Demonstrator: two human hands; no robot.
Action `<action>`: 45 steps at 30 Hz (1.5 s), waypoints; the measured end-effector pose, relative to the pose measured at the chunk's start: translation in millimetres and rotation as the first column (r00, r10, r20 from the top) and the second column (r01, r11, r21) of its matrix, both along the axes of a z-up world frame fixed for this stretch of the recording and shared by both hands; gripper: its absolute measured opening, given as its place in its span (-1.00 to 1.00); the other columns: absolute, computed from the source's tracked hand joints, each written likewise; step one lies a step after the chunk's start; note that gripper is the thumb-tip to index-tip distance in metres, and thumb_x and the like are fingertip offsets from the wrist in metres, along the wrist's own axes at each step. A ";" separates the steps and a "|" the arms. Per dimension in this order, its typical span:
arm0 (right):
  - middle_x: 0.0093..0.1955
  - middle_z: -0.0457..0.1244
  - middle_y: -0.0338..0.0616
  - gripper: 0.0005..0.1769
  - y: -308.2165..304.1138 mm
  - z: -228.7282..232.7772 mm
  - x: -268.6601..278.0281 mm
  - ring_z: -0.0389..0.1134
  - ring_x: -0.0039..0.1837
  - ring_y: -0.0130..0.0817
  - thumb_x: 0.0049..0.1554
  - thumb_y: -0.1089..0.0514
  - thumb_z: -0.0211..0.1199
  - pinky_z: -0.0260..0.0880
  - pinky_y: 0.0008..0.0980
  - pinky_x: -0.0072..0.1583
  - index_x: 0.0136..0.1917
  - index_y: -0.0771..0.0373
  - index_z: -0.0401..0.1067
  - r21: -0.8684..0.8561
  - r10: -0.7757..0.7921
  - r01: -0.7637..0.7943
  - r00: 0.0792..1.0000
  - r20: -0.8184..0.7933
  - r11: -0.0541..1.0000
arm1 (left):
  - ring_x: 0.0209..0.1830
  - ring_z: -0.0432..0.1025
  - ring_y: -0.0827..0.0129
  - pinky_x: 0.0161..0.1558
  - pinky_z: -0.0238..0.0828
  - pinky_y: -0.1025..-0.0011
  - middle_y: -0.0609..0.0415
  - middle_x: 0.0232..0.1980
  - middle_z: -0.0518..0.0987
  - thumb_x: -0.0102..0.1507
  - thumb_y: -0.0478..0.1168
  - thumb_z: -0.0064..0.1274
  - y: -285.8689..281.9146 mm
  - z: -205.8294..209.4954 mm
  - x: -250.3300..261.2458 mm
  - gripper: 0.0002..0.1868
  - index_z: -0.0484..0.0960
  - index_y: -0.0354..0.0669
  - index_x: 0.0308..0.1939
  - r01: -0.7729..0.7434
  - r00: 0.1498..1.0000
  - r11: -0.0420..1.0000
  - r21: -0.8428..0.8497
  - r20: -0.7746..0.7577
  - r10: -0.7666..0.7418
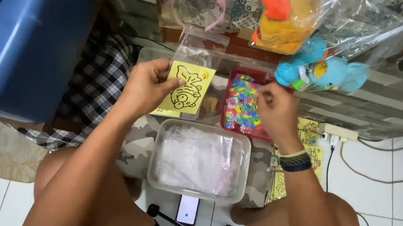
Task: The person places a yellow illustrated sticker and a small bag of colorful plastic pieces into a clear plastic sleeve by hand.
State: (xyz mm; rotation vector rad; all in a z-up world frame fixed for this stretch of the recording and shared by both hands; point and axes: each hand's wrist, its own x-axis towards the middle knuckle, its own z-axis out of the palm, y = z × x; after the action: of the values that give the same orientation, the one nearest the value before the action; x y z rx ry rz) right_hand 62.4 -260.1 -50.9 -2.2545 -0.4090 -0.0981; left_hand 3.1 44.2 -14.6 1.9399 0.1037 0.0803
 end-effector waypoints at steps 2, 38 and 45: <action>-0.30 0.36 -0.08 -0.89 2.9 24.5 -4.0 0.35 -0.29 -0.51 0.21 0.37 0.23 0.42 -0.57 -0.17 0.03 0.32 0.50 0.335 -0.009 0.065 0.986 -0.166 0.940 | -0.55 0.41 0.44 -0.40 0.41 0.41 0.07 -0.57 0.58 0.21 -0.34 0.26 -4.6 -3.9 1.1 -0.84 0.72 -0.26 -0.12 0.017 1.000 0.997 0.075 0.024 -0.018; -0.19 0.40 -0.17 -0.86 27.5 43.0 -17.0 0.35 0.08 -0.12 0.13 0.20 0.48 0.26 -0.13 0.24 -0.01 0.16 0.60 0.206 0.273 -0.313 0.941 0.198 0.927 | -0.57 0.42 0.34 -0.34 0.39 0.37 0.10 -0.62 0.53 0.19 -0.30 0.27 -41.1 -7.4 -9.0 -0.78 0.72 -0.08 -0.08 0.298 0.955 0.930 0.215 -0.059 -0.292; 0.03 0.38 -0.10 -0.85 28.0 49.2 -8.4 0.32 0.06 -0.38 0.30 0.34 0.22 0.33 -0.38 0.18 0.15 0.28 0.51 0.407 0.149 -0.204 0.975 0.164 0.890 | -0.39 0.59 0.28 -0.36 0.46 0.39 -0.10 -0.28 0.71 0.26 -0.41 0.18 -13.7 8.3 8.7 -0.72 0.66 -0.27 0.07 0.195 0.978 0.974 0.116 0.058 -0.203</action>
State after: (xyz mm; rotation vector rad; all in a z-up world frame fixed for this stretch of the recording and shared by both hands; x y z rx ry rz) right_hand 54.1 -232.0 -1.7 -1.7796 -0.6001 -0.2173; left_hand 11.7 30.5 -6.3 2.0451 -0.1445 0.0203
